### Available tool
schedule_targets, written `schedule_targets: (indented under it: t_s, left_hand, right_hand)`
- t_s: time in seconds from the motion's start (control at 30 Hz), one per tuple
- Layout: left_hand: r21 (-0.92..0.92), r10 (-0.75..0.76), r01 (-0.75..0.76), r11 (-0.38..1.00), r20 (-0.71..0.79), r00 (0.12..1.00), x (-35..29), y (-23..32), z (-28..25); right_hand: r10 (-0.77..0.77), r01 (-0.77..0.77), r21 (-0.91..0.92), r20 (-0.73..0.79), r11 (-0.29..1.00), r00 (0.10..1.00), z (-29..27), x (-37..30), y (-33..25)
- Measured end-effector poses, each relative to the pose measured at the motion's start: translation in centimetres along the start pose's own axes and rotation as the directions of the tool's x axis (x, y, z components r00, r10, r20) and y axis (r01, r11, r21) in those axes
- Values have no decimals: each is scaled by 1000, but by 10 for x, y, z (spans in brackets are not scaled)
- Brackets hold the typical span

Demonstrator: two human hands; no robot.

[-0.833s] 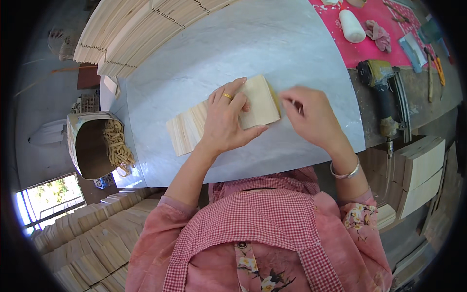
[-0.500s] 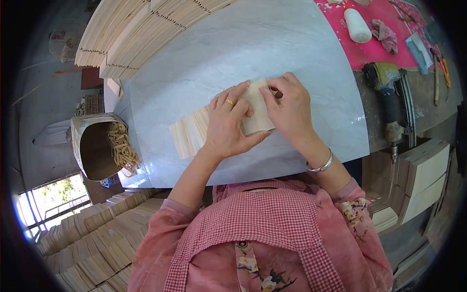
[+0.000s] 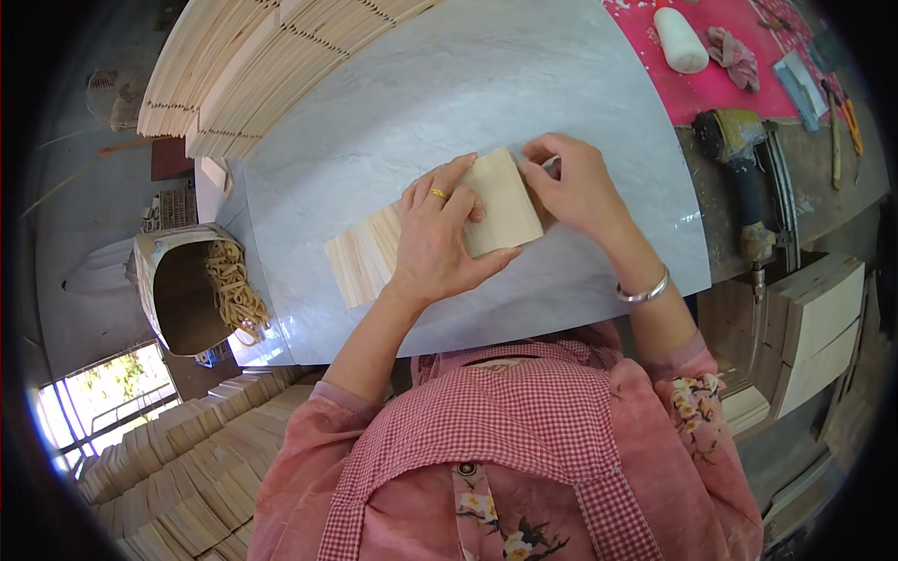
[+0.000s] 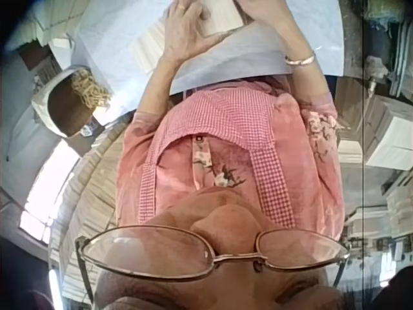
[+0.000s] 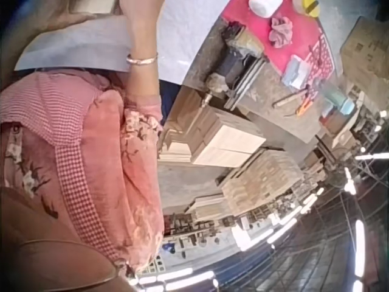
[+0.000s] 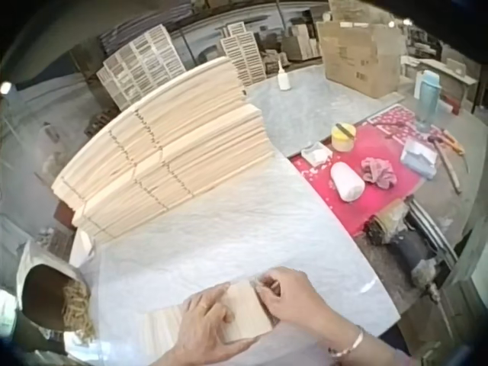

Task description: Assemble wooden pieces into boxes using glue and a pneumatic stapler.

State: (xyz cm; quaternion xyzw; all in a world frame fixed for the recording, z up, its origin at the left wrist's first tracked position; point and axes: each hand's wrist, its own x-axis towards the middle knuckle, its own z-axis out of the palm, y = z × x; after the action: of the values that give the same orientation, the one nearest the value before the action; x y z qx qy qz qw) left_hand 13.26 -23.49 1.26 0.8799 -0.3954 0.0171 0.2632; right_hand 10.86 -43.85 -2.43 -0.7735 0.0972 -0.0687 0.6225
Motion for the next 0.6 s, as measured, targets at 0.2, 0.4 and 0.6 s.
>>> schedule_targets:
  t_s: [0.2, 0.4, 0.6]
  left_hand:
    - [9, -12, 12, 1000, 25, 1000, -2, 1, -2]
    - [-9, 3, -2, 1000, 53, 999, -2, 1, 0]
    - [13, 11, -11, 1000, 37, 999, -3, -3, 1]
  right_hand:
    - [32, 30, -219, 276, 975, 961, -11, 30, 6]
    - [-40, 240, -554, 348, 797, 937, -7, 39, 15]
    - [346, -324, -132, 482, 937, 805, -33, -11, -9]
